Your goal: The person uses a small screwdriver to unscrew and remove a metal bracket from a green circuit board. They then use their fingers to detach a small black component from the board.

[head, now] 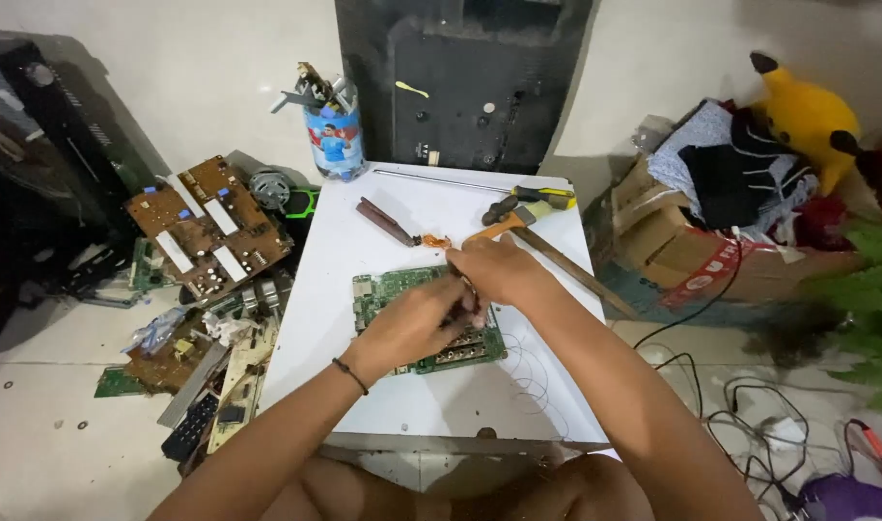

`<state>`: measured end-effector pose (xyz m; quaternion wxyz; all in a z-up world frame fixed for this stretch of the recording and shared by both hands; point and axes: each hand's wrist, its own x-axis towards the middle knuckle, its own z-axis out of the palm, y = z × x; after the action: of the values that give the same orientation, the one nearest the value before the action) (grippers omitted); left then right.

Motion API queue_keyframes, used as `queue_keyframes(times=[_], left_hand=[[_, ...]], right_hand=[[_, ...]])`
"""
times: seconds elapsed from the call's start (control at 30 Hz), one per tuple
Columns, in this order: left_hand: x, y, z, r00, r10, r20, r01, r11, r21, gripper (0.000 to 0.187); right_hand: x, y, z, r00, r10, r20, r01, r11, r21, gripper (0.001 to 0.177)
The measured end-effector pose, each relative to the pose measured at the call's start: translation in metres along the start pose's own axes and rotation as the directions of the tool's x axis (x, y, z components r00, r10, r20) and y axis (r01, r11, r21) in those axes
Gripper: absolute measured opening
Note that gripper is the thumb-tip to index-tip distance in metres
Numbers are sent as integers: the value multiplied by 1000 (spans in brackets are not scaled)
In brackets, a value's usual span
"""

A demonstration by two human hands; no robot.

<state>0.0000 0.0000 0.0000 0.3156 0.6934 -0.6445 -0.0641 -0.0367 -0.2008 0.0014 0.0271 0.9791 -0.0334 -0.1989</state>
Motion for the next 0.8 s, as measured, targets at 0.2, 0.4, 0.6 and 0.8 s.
queue_keyframes(times=[0.2, 0.4, 0.6, 0.8], left_hand=[[-34, 78, 23, 991, 112, 75, -117, 990, 75, 72], [-47, 99, 79, 970, 225, -93, -178, 915, 361, 19], [-64, 88, 32, 953, -135, -270, -34, 840, -541, 19], [-99, 36, -8, 775, -542, -325, 215, 710, -671, 10]], right_hand=[[-10, -15, -27, 993, 12, 119, -13, 1000, 6, 78], [-13, -20, -32, 989, 1, 149, -4, 1000, 19, 69], [-12, -27, -32, 989, 11, 151, 5, 995, -103, 69], [-17, -34, -38, 980, 23, 196, -5, 996, -93, 57]])
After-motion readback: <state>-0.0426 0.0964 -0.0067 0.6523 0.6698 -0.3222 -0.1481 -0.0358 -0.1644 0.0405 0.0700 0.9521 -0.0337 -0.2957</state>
